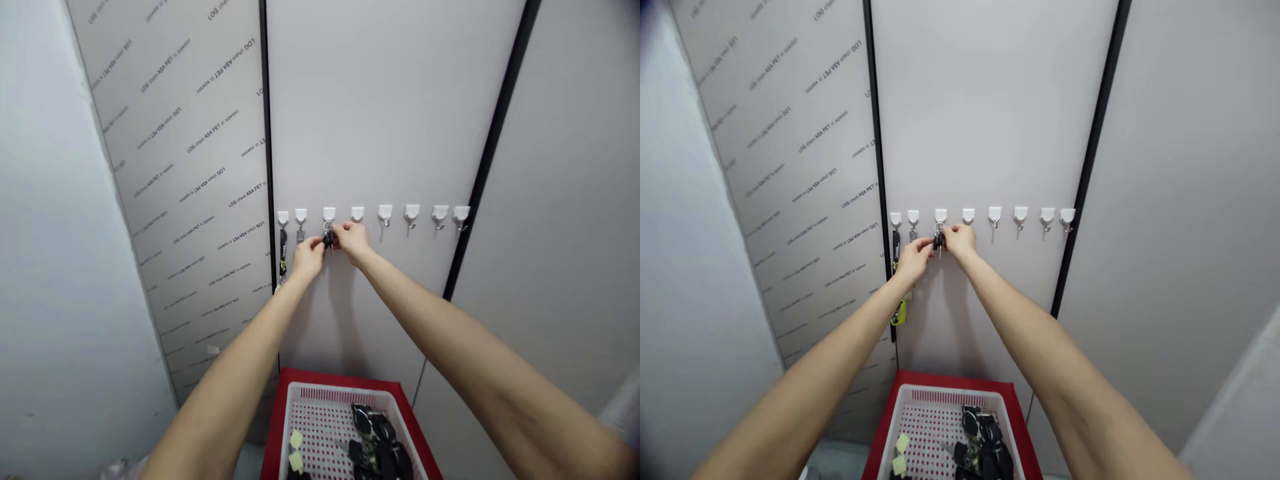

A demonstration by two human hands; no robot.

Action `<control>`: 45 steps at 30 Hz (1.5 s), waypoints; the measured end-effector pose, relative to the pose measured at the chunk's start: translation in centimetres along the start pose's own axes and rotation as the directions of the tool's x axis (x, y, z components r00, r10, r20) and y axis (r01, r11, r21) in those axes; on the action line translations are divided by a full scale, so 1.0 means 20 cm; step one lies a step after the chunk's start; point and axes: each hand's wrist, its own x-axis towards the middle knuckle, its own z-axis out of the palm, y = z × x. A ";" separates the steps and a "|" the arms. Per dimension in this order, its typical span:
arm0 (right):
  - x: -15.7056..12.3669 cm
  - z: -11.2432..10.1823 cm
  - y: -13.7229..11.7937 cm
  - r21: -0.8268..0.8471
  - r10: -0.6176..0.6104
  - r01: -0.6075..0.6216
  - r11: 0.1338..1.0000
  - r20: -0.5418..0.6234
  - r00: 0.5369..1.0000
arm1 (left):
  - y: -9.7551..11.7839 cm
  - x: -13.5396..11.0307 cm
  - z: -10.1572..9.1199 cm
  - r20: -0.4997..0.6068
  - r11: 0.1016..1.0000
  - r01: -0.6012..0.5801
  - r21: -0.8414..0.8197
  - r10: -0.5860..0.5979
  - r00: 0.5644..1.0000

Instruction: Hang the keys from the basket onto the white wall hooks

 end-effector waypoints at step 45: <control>-0.97 -0.62 0.80 -0.734 0.316 0.329 0.594 0.589 0.744 | -0.65 -0.97 0.13 0.540 0.916 0.132 0.378 -0.334 0.773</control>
